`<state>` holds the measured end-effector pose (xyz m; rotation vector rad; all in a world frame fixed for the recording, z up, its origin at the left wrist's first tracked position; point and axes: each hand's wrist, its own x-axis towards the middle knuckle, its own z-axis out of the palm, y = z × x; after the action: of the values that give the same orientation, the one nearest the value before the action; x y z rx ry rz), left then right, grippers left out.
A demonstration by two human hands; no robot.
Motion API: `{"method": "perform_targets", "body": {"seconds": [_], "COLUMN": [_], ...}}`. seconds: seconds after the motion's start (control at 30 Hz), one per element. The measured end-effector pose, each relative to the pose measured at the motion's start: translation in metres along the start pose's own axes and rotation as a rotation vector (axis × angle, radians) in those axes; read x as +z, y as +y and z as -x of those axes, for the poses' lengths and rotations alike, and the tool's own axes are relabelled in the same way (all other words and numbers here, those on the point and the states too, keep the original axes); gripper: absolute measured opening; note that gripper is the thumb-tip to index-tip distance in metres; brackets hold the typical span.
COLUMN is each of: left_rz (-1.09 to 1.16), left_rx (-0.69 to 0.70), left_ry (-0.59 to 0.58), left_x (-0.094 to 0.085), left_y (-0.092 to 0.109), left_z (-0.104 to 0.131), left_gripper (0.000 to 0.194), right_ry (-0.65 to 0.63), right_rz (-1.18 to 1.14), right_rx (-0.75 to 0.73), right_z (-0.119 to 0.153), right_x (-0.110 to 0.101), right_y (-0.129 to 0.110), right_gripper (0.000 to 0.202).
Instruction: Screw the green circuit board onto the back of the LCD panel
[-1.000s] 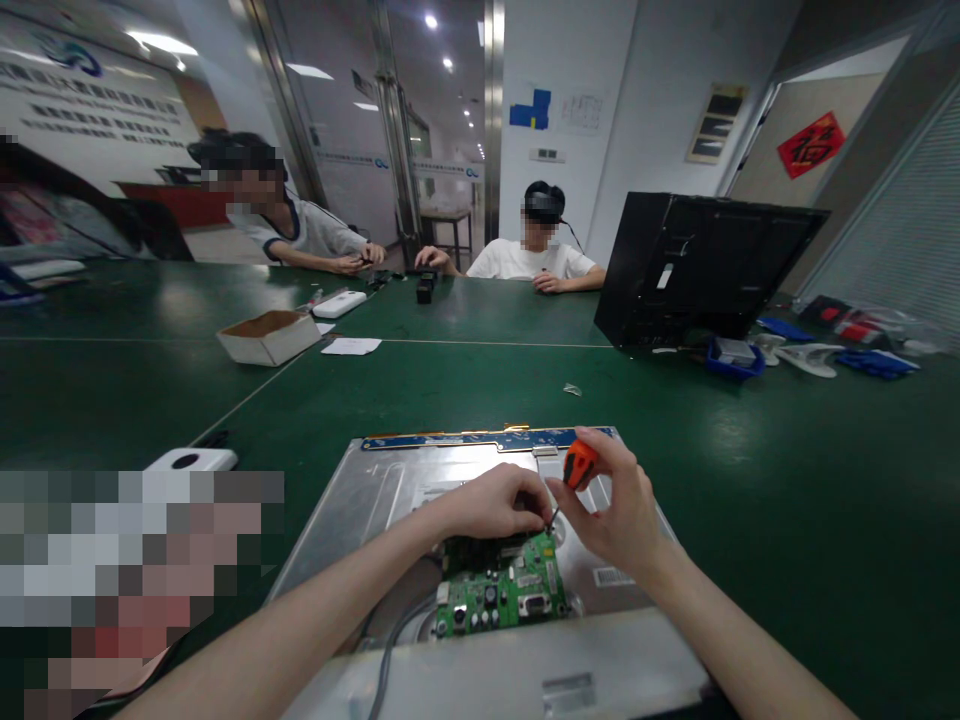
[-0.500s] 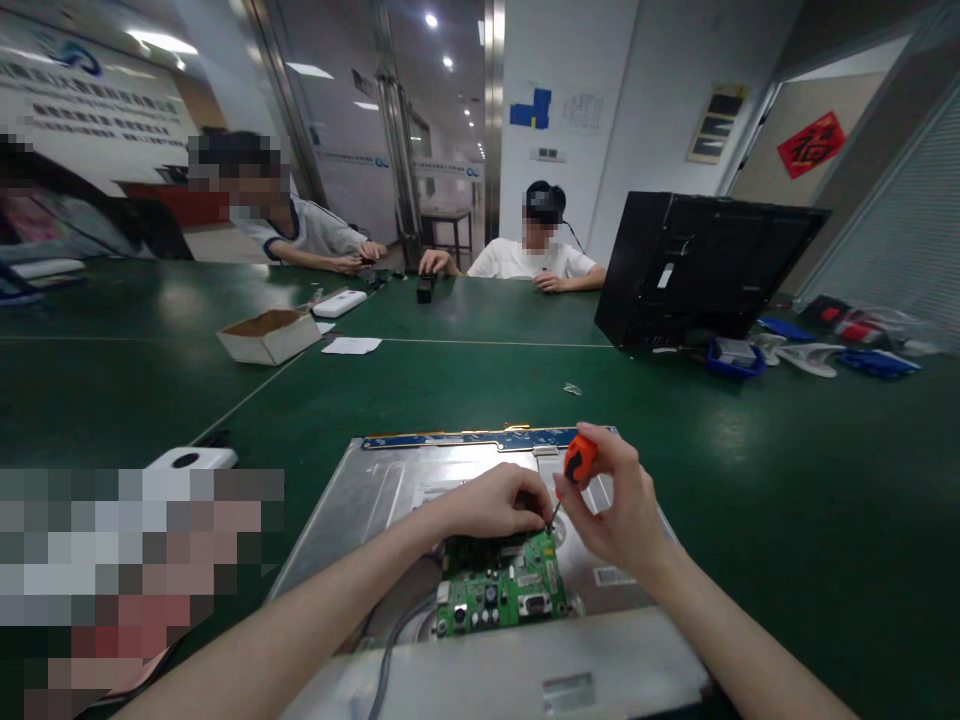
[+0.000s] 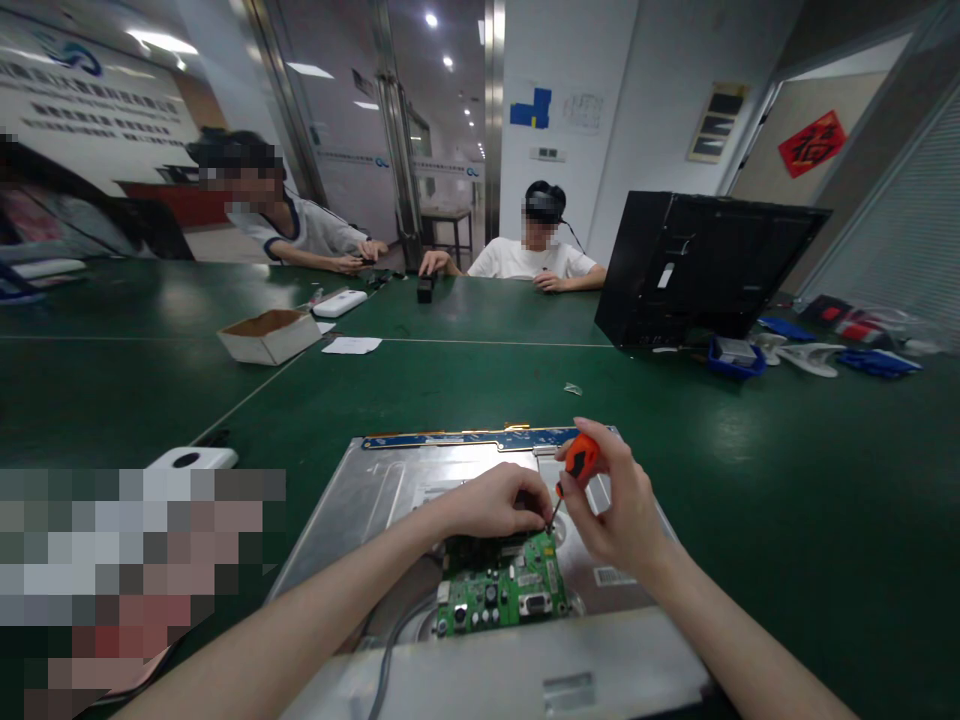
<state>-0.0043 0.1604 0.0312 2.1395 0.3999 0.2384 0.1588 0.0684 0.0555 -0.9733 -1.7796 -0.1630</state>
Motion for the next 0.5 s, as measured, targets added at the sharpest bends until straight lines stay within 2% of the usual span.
{"method": "perform_targets", "body": {"seconds": [0.2,0.33,0.5], "left_rz": [-0.015,-0.029,-0.010], "left_rx": [-0.011,0.001,0.004], "left_ry": [0.025,0.049,0.012], "left_x": [0.0004,-0.0005,-0.0003], "left_y": [-0.0007,0.0015,0.0012], "left_z": [-0.0006,-0.0004,-0.0002], "left_gripper": [0.014,0.010,0.010], "right_ry": [0.079,0.047,-0.042], "right_rz": [0.060,0.052,-0.022], "right_rx": [-0.050,-0.063,-0.014], "right_z": [-0.0006,-0.0034,-0.0019], "right_x": [0.0032,0.0019,-0.0010], "right_y": [0.0036,0.0012,-0.0021], "right_gripper": [0.053,0.049,0.060]}}
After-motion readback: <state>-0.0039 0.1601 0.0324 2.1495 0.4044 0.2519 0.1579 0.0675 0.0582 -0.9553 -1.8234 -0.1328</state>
